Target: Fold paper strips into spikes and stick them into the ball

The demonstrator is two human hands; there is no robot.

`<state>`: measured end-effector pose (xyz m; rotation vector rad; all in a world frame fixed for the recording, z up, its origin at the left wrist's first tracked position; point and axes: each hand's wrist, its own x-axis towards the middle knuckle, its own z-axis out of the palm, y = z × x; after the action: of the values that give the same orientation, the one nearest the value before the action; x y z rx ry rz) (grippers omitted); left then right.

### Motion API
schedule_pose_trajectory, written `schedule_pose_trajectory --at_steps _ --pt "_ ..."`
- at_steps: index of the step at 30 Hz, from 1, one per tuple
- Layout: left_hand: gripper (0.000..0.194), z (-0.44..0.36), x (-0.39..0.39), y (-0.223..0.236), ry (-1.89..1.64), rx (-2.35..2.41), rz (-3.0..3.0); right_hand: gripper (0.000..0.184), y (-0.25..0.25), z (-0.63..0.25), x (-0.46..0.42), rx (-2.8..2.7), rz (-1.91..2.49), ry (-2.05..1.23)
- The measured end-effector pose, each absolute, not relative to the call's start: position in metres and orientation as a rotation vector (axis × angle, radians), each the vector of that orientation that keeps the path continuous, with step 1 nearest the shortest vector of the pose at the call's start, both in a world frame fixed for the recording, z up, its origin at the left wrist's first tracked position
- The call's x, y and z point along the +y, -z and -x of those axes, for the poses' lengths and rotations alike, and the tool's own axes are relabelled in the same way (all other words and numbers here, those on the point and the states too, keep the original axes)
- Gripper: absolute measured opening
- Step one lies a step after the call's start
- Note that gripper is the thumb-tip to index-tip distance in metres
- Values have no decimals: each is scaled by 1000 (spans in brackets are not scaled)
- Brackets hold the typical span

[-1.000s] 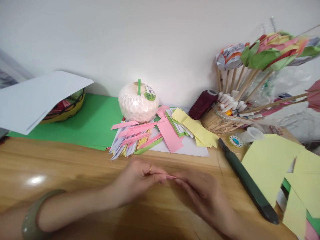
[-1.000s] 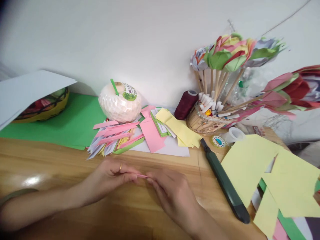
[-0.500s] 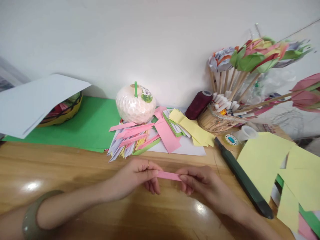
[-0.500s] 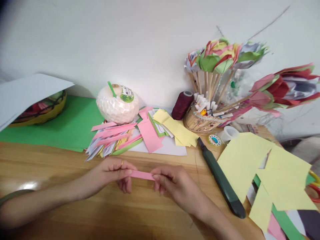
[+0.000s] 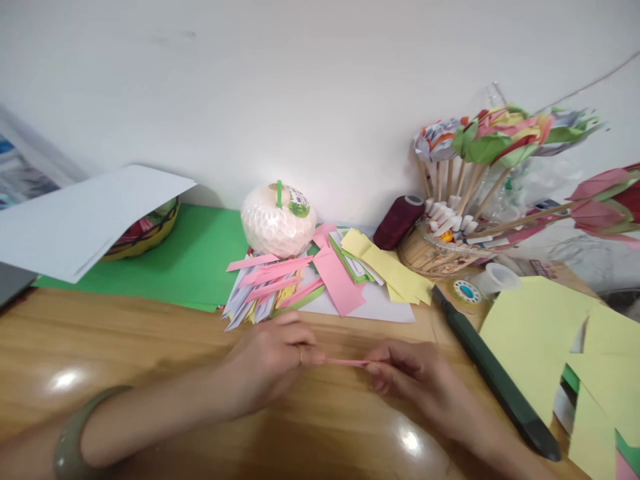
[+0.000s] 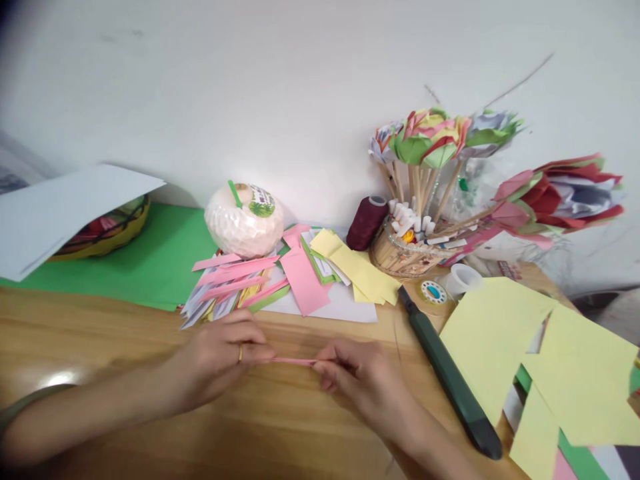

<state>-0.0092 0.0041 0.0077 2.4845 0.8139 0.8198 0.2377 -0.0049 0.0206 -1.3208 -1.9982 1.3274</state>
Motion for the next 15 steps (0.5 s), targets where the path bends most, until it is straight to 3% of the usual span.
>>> schedule_pose_trajectory --at_steps 7,15 --pt "30 15 6 -30 -511 753 -2627 27 -25 -241 -5 -2143 1231 -1223" --pt "19 42 17 -42 -1024 964 -2489 33 -24 -249 -2 -1937 1434 -993"
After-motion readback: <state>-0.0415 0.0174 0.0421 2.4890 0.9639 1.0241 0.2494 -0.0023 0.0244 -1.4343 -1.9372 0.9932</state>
